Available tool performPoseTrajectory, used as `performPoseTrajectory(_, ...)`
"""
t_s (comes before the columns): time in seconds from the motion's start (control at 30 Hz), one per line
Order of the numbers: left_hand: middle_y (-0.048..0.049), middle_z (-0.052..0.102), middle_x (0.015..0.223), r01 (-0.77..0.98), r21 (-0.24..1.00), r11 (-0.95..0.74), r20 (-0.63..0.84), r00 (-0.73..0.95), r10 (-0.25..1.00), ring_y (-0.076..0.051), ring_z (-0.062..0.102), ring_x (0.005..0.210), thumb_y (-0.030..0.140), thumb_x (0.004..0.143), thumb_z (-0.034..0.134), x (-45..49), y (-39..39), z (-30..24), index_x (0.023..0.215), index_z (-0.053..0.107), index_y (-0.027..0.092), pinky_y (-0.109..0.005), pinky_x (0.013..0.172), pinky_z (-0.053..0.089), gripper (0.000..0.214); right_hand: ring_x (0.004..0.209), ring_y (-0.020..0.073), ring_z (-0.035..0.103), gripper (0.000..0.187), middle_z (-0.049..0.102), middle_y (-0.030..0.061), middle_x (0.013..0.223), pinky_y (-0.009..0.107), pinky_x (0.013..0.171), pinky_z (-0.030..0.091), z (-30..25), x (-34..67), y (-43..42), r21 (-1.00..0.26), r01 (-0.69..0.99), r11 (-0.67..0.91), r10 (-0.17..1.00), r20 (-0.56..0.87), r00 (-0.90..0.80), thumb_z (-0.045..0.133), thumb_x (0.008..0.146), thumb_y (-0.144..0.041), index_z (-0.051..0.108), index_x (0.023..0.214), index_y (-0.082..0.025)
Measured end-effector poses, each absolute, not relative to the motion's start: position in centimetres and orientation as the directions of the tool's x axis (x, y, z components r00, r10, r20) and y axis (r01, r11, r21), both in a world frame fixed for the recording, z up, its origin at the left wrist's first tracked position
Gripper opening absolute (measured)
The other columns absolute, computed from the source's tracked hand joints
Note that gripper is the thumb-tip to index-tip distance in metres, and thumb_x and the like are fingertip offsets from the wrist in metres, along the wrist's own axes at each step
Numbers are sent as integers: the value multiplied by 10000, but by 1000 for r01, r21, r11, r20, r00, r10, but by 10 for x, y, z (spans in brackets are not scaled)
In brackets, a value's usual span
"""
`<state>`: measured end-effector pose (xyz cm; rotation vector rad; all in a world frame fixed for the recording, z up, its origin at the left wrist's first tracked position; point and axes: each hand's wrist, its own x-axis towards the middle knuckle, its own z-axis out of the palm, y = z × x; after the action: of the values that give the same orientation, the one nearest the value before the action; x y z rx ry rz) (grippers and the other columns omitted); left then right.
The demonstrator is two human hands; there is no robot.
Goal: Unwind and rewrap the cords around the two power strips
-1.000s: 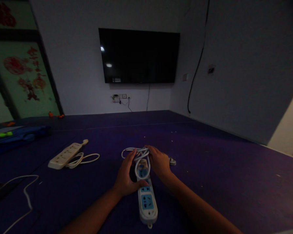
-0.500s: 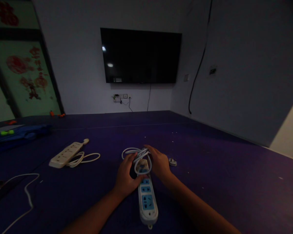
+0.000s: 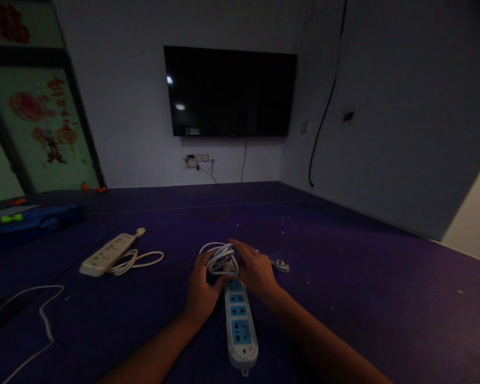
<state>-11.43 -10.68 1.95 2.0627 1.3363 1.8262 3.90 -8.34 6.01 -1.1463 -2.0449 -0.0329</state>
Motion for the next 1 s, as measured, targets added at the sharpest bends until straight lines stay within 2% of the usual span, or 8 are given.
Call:
performPoseTrajectory(0.2,-90,570,1135,519,610,-599,741,-106,664,-240,555,1075,355,754,654,-116,-105,13,1184,473,214,-416,915,440,488,960,214,624,451,617,106,1172,334,803,501,57,42,-83,-335,649,683,654,676,-339,433,842,-166,501,1287,-188)
performPoseTrajectory(0.43,-124,548,1238,415,673,-612,685,-38,727,-258,538,1140,417,739,660,-117,-110,15,1292,383,211,-440,972,415,652,1030,233,582,484,591,113,1180,337,816,489,52,52,-83,-332,506,796,550,745,-377,276,925,-360,422,1348,-174)
performPoseTrajectory(0.6,-145,511,1287,406,678,-612,687,-55,725,-280,486,1207,410,722,675,-117,-109,14,1312,367,198,-469,1015,372,699,1029,247,582,521,615,126,1146,355,826,483,47,51,-80,-354,536,767,573,753,-323,274,928,-431,443,1335,-152)
performPoseTrajectory(0.73,-158,488,1309,311,715,-626,671,-53,739,-281,493,1198,408,724,672,-117,-109,14,1352,324,191,-453,1001,388,750,1006,233,601,483,640,116,1120,349,843,477,45,49,-77,-413,533,739,605,754,-256,308,928,-414,490,1300,-165)
performPoseTrajectory(0.87,-157,503,1302,179,748,-640,655,-37,755,-259,498,1191,472,843,493,-116,-111,17,1359,322,176,-436,1007,380,619,934,233,634,471,655,118,1101,347,799,492,43,48,-74,-470,542,697,657,722,-218,320,928,-418,526,1266,-162)
performPoseTrajectory(0.93,-142,520,1289,154,765,-625,639,-67,766,-245,499,1189,469,895,380,-115,-111,20,1329,378,183,-429,1015,369,520,903,235,644,474,659,119,1093,350,781,497,42,48,-73,-484,550,681,675,705,-216,321,928,-425,529,1261,-159)
performPoseTrajectory(1.0,-122,532,1280,171,778,-605,624,-98,775,-235,490,1195,451,913,344,-115,-111,22,1283,439,194,-421,1030,351,460,931,239,639,472,659,119,1097,352,799,492,42,47,-73,-481,548,684,673,705,-223,326,928,-427,531,1258,-159)
